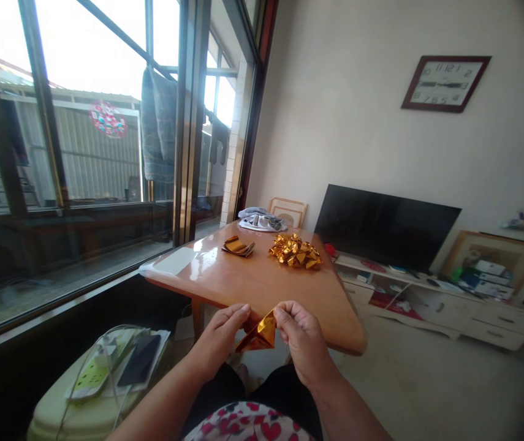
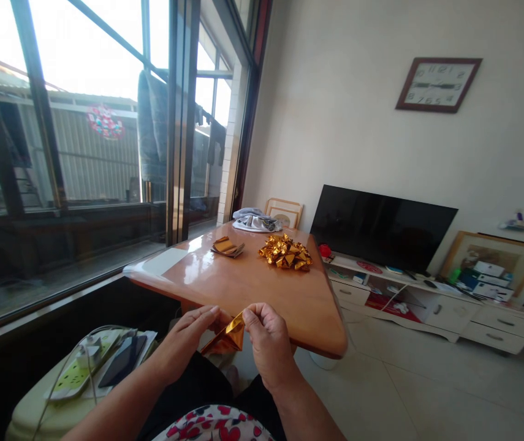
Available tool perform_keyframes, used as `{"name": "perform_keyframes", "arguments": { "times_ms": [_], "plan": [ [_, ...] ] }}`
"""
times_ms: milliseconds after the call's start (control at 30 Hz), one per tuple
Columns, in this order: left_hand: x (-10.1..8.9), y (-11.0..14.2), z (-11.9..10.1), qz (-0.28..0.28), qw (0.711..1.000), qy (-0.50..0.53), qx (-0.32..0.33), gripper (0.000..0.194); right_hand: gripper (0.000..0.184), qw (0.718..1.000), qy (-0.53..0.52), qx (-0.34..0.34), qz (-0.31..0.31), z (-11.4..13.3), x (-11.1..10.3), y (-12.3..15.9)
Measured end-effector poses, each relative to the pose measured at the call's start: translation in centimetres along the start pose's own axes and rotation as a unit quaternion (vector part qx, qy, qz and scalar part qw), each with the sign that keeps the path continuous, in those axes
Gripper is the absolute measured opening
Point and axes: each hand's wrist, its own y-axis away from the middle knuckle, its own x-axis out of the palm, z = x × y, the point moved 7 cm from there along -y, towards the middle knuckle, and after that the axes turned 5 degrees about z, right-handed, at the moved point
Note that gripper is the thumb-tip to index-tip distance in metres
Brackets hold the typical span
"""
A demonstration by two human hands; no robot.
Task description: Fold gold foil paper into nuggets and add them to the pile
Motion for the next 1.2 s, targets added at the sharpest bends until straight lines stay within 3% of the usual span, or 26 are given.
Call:
{"name": "perform_keyframes", "arguments": {
  "times_ms": [100,233,333,633,900,1000,1100,1200],
  "plan": [
    [0.2,0.2,-0.2,0.030,1.000,-0.003,-0.003,0.053,0.031,1.000,-0.009,-0.013,-0.018,0.0,-0.4,-0.1],
    [1.2,0.6,0.5,0.101,0.993,0.061,-0.020,0.036,0.027,0.998,-0.028,-0.034,-0.039,0.2,-1.0,-0.2],
    [1.6,0.6,1.3,0.128,0.988,0.087,-0.023,0.038,0.025,0.997,-0.057,-0.033,-0.048,0.3,-1.3,-0.1],
    [1.1,0.0,2.4,0.101,0.992,0.070,-0.004,0.028,0.023,0.981,-0.195,0.012,-0.016,0.0,-0.7,-0.1],
    [1.2,-0.1,2.2,0.051,0.988,0.146,-0.004,0.027,0.027,0.986,-0.164,0.014,-0.040,-0.4,-1.1,-0.2],
    [0.9,-0.2,2.4,0.033,0.988,0.150,-0.007,0.028,0.026,0.992,-0.115,-0.005,-0.044,-0.2,-1.1,-0.2],
    [0.7,-0.3,2.7,0.024,0.989,0.148,-0.013,0.029,0.023,0.991,0.025,-0.091,-0.094,1.4,-1.8,0.4],
    [0.6,-0.3,2.7,0.018,0.986,0.163,-0.015,0.028,0.032,0.936,0.236,-0.237,-0.114,4.1,-1.5,1.6]
  ]
}}
